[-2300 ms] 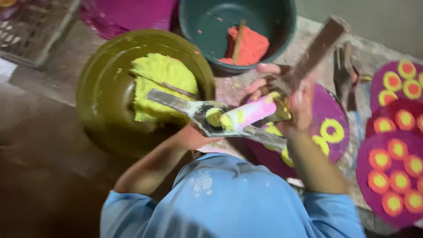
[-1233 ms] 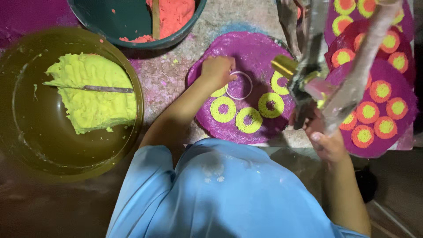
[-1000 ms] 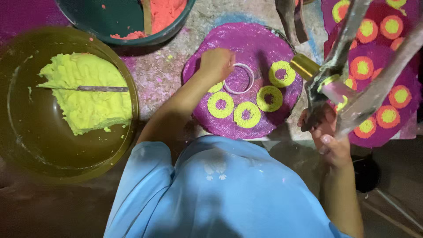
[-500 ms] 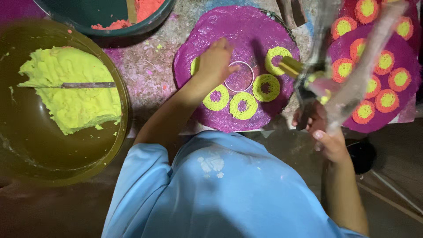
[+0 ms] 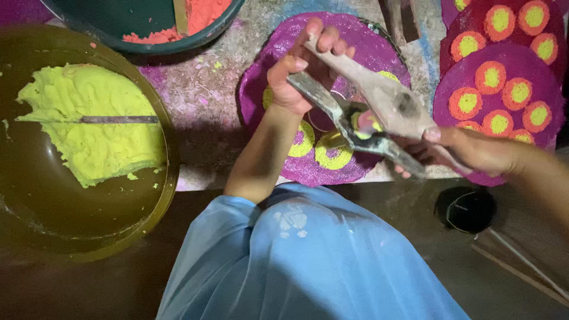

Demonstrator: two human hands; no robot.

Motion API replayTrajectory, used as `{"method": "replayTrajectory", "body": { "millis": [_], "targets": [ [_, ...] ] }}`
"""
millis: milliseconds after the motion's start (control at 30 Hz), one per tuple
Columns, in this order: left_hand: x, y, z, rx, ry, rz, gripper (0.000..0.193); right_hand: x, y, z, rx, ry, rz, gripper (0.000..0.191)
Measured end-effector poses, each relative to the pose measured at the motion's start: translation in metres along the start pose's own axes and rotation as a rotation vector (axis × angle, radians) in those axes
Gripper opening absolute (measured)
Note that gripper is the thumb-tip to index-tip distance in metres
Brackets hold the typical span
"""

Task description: The person uses a hand-held extruder press to form two-tone paste into flower-ring shapes, depositing them onto round purple trays. They refill the press cylinder with yellow and pink paste from bowls, press out rings one at a time, and stack filled trays on the table.

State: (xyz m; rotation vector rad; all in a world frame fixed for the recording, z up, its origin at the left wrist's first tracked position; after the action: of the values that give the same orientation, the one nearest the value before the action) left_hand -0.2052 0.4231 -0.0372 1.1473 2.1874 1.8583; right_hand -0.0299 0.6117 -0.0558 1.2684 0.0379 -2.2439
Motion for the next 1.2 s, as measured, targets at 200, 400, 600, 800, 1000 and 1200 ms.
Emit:
{"method": "replayTrajectory", "body": {
  "millis": [200, 400, 600, 800, 1000, 1200],
  "targets": [
    [0.012, -0.056, -0.005, -0.265, 0.156, -0.044, 0.031, 0.017, -0.022, 0.027, -0.233, 0.116, -0.236, 0.099],
    [0.005, -0.072, -0.023, -0.328, 0.186, 0.111, 0.027, 0.039, -0.001, 0.046, -0.356, 0.049, -0.313, 0.102],
    [-0.002, -0.091, 0.004, -0.268, 0.165, 0.002, 0.014, 0.033, 0.0, 0.039, -0.264, 0.044, -0.35, 0.094],
    [0.023, -0.101, 0.021, -0.306, 0.191, 0.026, 0.024, 0.018, -0.017, 0.05, -0.427, 0.018, -0.564, 0.081],
    [0.036, -0.103, -0.008, -0.127, 0.141, 0.085, 0.028, 0.038, 0.002, 0.075, -0.444, -0.229, -0.573, 0.068],
    [0.009, -0.098, -0.022, -0.101, 0.165, 0.096, 0.026, 0.055, 0.014, 0.056, -0.354, -0.202, -0.465, 0.073]
  ]
}}
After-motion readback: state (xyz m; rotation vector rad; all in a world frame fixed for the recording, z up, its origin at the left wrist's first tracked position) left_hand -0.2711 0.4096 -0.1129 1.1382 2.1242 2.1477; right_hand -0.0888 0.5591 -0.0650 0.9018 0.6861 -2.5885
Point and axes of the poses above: each hand's wrist, its own x-axis towards the middle knuckle, its own y-axis out of the palm, z = x × y, the point moved 9 cm from there along x, towards the middle knuckle, and after that the axes turned 7 degrees about x, right-handed, at the moved point
